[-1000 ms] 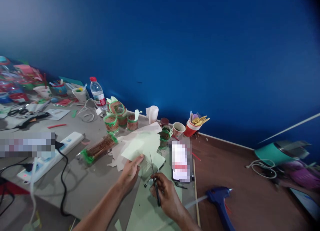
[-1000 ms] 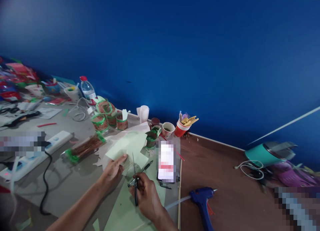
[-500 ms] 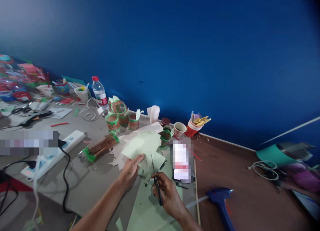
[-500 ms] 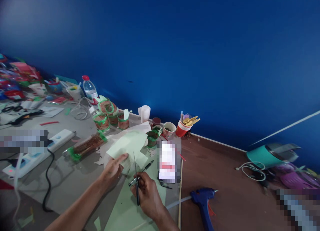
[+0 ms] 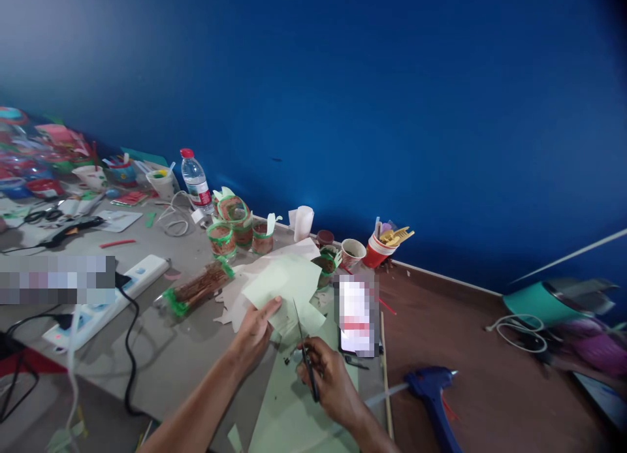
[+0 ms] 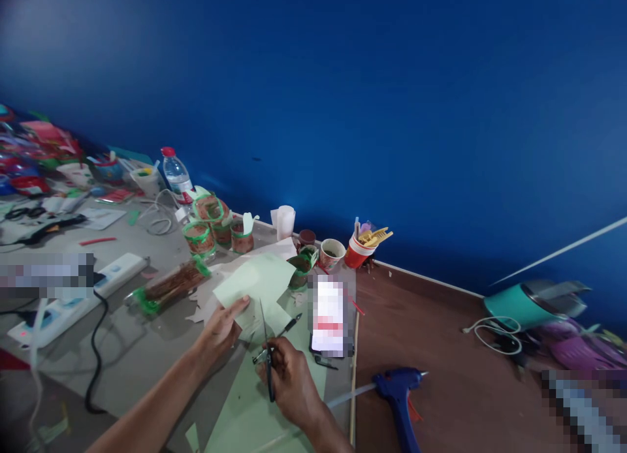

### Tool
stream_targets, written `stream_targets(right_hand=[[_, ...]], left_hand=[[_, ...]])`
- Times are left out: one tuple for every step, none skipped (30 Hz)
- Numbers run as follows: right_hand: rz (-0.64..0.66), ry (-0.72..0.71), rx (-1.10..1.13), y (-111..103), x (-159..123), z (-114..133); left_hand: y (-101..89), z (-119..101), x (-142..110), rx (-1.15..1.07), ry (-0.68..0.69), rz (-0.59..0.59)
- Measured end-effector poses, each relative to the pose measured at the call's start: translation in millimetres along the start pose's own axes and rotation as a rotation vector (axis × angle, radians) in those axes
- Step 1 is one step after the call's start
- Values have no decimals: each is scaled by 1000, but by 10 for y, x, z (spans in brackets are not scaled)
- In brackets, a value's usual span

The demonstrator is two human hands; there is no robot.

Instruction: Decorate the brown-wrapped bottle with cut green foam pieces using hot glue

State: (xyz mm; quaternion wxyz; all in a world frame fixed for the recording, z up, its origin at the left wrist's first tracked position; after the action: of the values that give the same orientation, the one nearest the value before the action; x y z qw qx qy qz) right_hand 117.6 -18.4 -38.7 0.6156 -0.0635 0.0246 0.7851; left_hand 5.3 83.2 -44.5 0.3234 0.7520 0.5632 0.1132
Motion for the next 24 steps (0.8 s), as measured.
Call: stream_targets(right_hand=[[11, 4, -3, 10, 3, 5], [19, 7, -5, 17, 5, 10], [25, 11, -7, 23, 6, 14], [29, 17, -11, 28, 7, 15], [33, 25, -16, 32, 6, 11], [38, 32, -22, 37, 5, 4], [44, 40, -27, 43, 3, -8], [51, 46, -31, 49, 1, -21], [55, 51, -34, 52, -2, -35], [57, 55, -37, 51, -4, -47], [57, 59, -43, 49, -5, -56], [59, 62, -50, 48, -6, -61], [64, 67, -58, 50, -7, -62], [68, 70, -70, 51, -8, -56], [73, 74, -85, 54, -9, -45], [77, 78, -100, 57, -10, -30], [81, 81, -112, 60, -12, -14], [85, 83, -121, 63, -14, 3], [90, 83, -128, 66, -16, 17], [93, 84, -132, 68, -18, 27], [97, 84, -134, 71, -19, 29], [101, 85, -135, 73, -20, 25], [106, 85, -133, 75, -21, 15], [110, 86, -126, 78, -21, -3]], left_hand=[[8, -19, 1, -3, 12, 0], [19, -40, 0, -2, 22, 1], [32, -57, -4, -2, 27, 3], [40, -75, -9, 0, 34, 2], [44, -92, -15, 4, 39, -2], [43, -109, -20, 11, 44, -9], [39, -125, -24, 20, 49, -17], [31, -141, -27, 29, 55, -26], [23, -153, -28, 35, 60, -34], [16, -164, -28, 39, 64, -40], [5, -178, -30, 45, 72, -50], [-8, -193, -34, 51, 82, -63], [-20, -207, -37, 59, 92, -77], [-32, -218, -40, 67, 102, -89], [-42, -224, -41, 73, 110, -97], [-50, -224, -39, 76, 114, -102], [-58, -215, -33, 77, 112, -102], [-68, -201, -25, 77, 108, -100], [-85, -189, -18, 76, 105, -103], [-104, -176, -10, 74, 102, -106], [-125, -165, -3, 70, 99, -111], [-146, -154, 2, 66, 95, -116], [-165, -144, 5, 66, 89, -118], [-181, -137, 7, 71, 84, -119]])
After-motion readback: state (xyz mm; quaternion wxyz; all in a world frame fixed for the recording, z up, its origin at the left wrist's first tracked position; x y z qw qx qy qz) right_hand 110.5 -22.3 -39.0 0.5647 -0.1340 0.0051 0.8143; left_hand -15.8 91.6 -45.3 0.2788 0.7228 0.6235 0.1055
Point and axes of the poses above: each hand's wrist, its own x-axis towards the middle knuckle, its own y-axis out of the palm, z = x × y, the point moved 10 cm from there along x, towards the middle knuckle, and after that the axes turned 12 degrees about z, right-handed, at the moved point
